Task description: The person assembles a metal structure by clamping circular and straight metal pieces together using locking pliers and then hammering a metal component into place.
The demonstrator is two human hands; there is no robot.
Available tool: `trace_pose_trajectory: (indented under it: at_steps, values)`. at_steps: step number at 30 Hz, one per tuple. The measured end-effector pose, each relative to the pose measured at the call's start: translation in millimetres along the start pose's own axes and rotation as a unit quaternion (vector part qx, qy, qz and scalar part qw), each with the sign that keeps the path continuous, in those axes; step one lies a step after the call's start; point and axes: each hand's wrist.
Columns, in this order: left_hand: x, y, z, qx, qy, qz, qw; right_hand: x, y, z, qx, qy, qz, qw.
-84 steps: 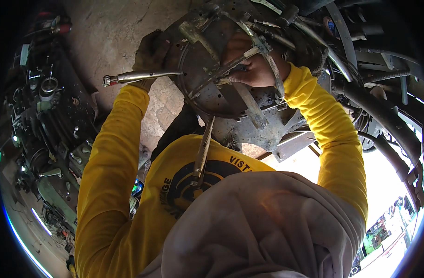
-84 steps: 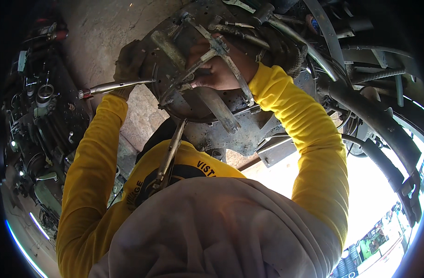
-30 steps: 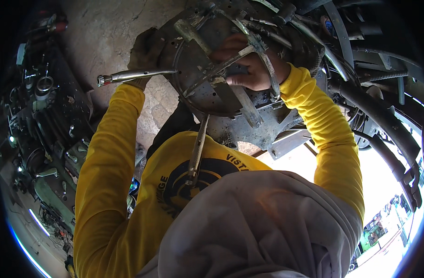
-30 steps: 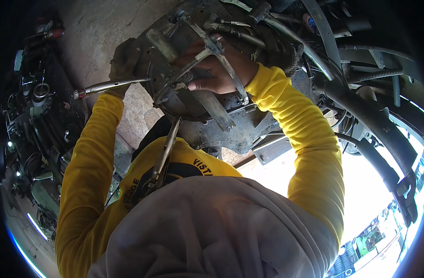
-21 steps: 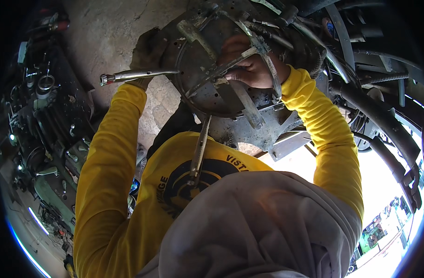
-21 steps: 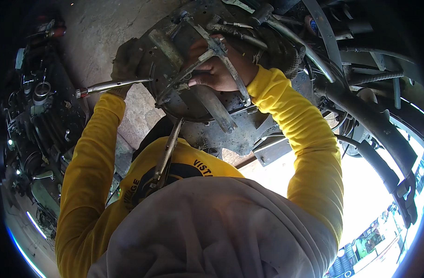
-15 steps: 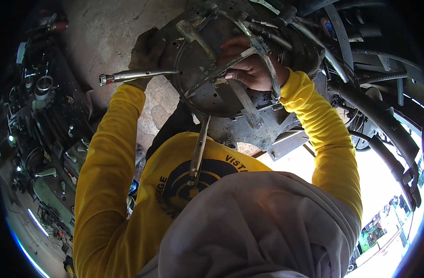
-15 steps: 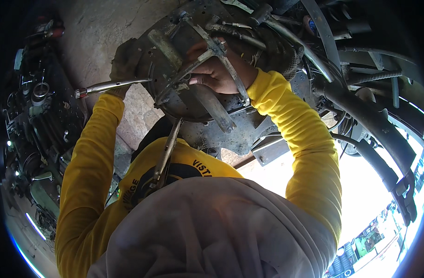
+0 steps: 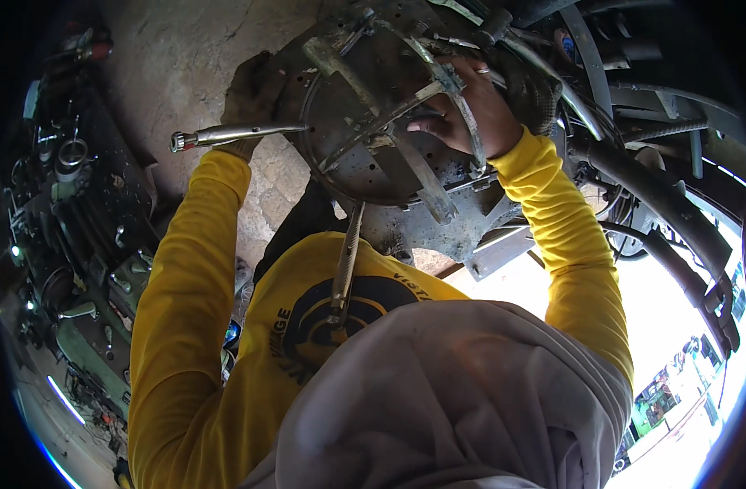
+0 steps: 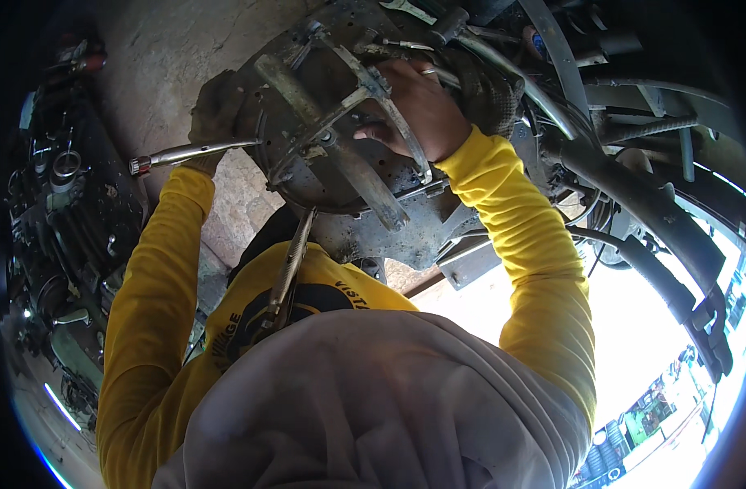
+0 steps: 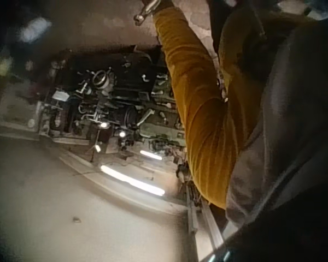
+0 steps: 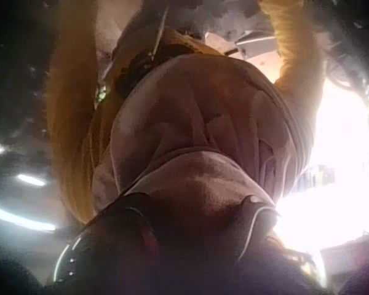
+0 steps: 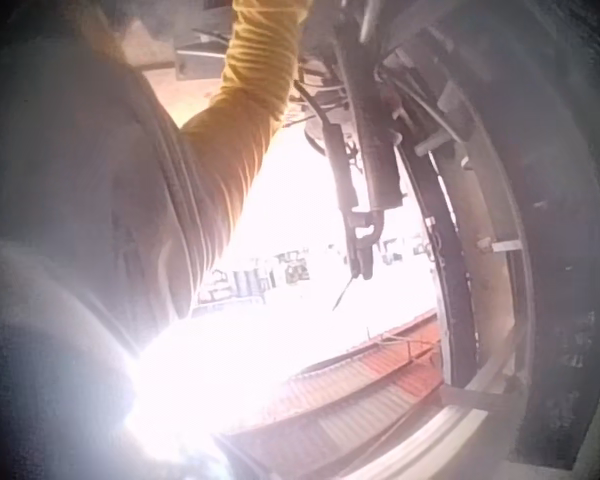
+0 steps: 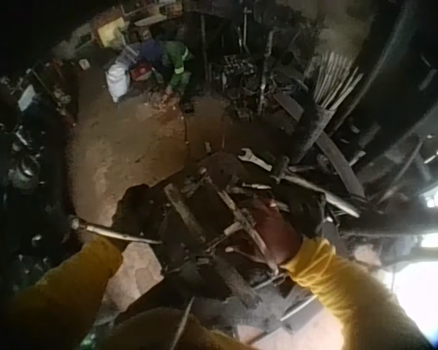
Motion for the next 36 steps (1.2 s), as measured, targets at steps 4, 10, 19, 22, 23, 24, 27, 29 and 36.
trace_pose_trajectory:
  at_steps: [4, 10, 19, 22, 23, 24, 27, 29, 36]
  values:
    - [-1.1, 3.6, -2.7, 0.001, -0.013, 0.014, 1.0, 9.9, -1.1, -28.6, 0.005, -0.045, 0.085, 0.995]
    - [-5.7, -1.0, -1.1, -0.007, -0.026, 0.056, 0.998, 1.3, 8.9, -32.8, -0.058, -0.005, 0.12, 0.991]
    - [-11.2, 9.1, 10.6, 0.026, 0.137, -0.064, 0.988, 3.6, 12.6, -45.2, 0.057, 0.033, 0.168, 0.984]
    - [-1.9, 3.1, 14.6, 0.049, 0.214, -0.16, 0.962, 21.8, 28.2, -68.3, 0.175, -0.031, 0.285, 0.942]
    - [0.9, 2.0, 14.9, 0.067, 0.295, -0.262, 0.916, 34.1, 35.3, -72.6, 0.199, 0.001, 0.339, 0.919]
    - [-1.8, 4.4, 12.3, 0.07, 0.293, -0.259, 0.918, 40.3, 34.9, -80.4, 0.222, 0.029, 0.391, 0.893]
    - [-19.6, 14.3, 20.2, 0.056, 0.265, -0.227, 0.936, 69.3, 40.4, -115.0, 0.136, 0.083, 0.53, 0.833]
    - [-39.4, 14.6, 33.0, 0.042, 0.136, -0.073, 0.987, 124.7, 59.1, -102.7, 0.116, 0.128, 0.572, 0.802]
    - [-0.5, -0.8, 18.7, 0.075, 0.314, -0.247, 0.914, 210.0, 59.9, -64.7, 0.027, 0.164, 0.537, 0.827]
Point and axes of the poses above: each hand's wrist, its own y-axis away from the middle knuckle, its own z-axis out of the palm, x = y × z, and after that the axes turned 8 degrees about y, right-handed
